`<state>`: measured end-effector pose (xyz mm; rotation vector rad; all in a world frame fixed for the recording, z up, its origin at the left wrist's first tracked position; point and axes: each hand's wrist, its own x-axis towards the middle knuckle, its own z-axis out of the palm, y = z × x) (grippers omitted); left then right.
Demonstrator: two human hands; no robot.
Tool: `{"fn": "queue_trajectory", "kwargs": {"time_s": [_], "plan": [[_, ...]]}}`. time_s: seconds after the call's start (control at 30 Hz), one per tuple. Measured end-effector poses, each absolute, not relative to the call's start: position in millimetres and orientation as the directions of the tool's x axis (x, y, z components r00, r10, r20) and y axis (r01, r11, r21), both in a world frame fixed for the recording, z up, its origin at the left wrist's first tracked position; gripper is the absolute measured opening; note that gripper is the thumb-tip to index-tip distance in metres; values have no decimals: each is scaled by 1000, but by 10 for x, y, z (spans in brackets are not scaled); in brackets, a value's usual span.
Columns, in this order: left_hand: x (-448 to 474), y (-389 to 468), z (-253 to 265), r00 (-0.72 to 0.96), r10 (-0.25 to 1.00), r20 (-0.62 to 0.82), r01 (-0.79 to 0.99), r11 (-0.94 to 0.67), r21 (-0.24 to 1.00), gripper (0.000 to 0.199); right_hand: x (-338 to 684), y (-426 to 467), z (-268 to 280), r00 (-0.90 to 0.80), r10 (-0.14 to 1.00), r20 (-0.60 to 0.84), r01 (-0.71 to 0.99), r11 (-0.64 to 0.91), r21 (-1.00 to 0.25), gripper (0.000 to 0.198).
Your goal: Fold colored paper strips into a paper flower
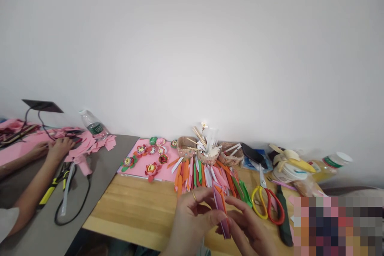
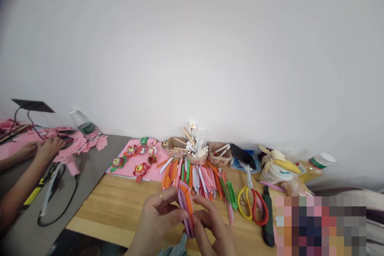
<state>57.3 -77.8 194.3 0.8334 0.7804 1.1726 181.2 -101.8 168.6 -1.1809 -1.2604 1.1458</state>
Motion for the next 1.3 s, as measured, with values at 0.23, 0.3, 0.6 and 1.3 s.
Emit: {"fn": "queue_trajectory", "kwargs": {"time_s": [0.23, 0.3, 0.6, 1.3], "plan": [[587, -803, 1873, 173, 980, -104, -410, 167, 897, 25, 1788, -1025, 1649, 52, 973, 223, 153, 213, -965, 26], [591, -809, 1874, 179, 979, -94, -393, 159, 906, 25, 1788, -1029, 1642, 50, 965, 259, 191, 245, -950, 26], [580, -781, 1891, 245, 967, -66, -347, 151, 925, 22, 1774, -1008, 1684, 39, 919, 393, 312, 363, -878, 26], [539, -765, 1804, 253, 967, 0, -208, 54, 977, 28, 1928, -762, 2074, -146, 738, 659, 554, 613, -564, 21]]}}
